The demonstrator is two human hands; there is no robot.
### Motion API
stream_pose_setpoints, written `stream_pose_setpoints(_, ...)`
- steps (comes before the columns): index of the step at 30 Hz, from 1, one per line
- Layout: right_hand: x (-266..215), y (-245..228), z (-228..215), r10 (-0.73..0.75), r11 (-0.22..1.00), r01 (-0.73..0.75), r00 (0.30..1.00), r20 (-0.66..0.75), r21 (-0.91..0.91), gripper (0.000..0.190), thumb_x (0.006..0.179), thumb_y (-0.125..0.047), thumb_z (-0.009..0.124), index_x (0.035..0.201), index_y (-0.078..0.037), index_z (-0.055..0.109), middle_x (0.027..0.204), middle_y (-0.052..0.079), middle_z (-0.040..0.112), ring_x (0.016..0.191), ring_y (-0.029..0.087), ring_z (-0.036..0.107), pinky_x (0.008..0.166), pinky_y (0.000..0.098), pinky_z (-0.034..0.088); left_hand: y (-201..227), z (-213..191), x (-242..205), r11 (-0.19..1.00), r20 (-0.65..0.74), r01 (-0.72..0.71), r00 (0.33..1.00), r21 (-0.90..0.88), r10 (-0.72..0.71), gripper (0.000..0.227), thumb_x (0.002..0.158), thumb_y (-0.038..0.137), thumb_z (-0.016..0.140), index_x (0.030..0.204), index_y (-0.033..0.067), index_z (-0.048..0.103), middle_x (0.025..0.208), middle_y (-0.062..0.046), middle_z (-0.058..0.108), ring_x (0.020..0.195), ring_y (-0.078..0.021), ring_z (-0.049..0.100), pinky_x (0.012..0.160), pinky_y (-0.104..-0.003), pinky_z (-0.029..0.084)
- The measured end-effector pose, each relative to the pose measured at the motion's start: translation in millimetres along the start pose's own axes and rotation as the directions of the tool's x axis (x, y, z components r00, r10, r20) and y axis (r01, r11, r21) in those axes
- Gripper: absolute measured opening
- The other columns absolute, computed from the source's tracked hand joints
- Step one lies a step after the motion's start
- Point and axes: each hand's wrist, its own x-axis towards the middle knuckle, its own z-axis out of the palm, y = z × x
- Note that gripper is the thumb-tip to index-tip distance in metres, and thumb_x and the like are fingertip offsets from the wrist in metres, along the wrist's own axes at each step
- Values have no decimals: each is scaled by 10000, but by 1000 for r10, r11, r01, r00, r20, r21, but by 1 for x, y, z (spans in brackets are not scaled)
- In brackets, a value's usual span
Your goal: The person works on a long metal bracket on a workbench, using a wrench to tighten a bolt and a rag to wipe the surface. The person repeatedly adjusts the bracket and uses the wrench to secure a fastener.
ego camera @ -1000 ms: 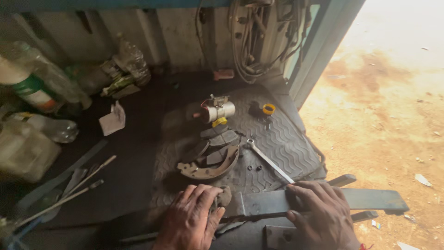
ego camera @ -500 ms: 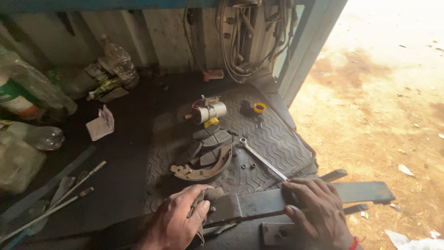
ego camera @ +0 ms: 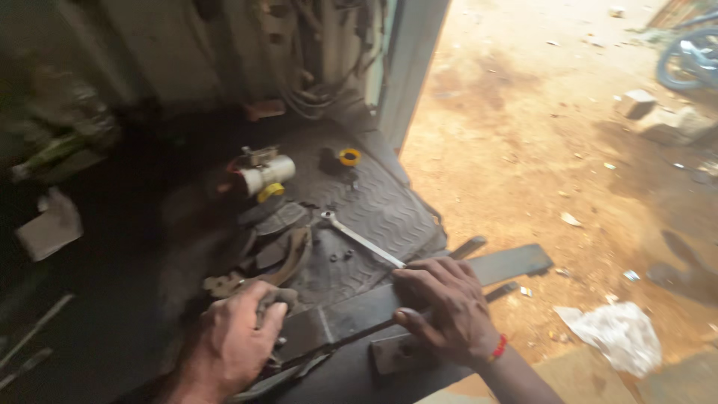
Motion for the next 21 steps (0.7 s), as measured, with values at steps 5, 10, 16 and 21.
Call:
stream_pose_setpoints(5, 1, -4, -4, 5, 1000, -5, 1000, 14, 18, 533, 889, -502, 663, 1238, -100, 675, 1184, 90, 691, 1136, 299, 616, 984, 440, 414, 9, -2, 16, 996, 84, 51, 995, 75, -57, 355, 942, 442, 612, 1130, 175, 751, 1027, -105, 800, 979, -291, 770, 887, -425, 596)
stream_pose_setpoints(10, 4, -6, -9, 9, 999, -10, 1000, 26, 33, 534, 909, -519, 652, 1244, -104, 675, 1185, 86, 699, 1134, 286, 623, 987, 440, 416, 31, -18, 17, 977, 168, 153, 970, 148, -178, 422, 981, 483, 516, 1171, 178, 737, 966, -130, 814, 946, -283, 788, 888, -438, 597)
stream_pose_setpoints(16, 0, -4, -6, -9, 1000, 9, 1000, 23, 27, 543, 918, -533, 651, 1248, -102, 673, 1210, 86, 697, 1161, 283, 626, 996, 444, 414, -11, 5, -11, 767, -62, -292, 947, -571, 314, 343, 1017, 384, 571, 1170, 145, 763, 1098, -59, 810, 1071, -250, 767, 950, -422, 603)
stream_pose_setpoints(21, 1, -3, -6, -9, 1000, 8, 1000, 15, 5, 557, 896, -533, 658, 1248, -101, 672, 1202, 94, 689, 1146, 288, 623, 972, 438, 420, -27, 36, -10, 775, -112, -602, 771, 191, 627, 557, 846, 350, 680, 1379, 211, 596, 1293, -84, 679, 1239, -312, 618, 1051, -553, 383)
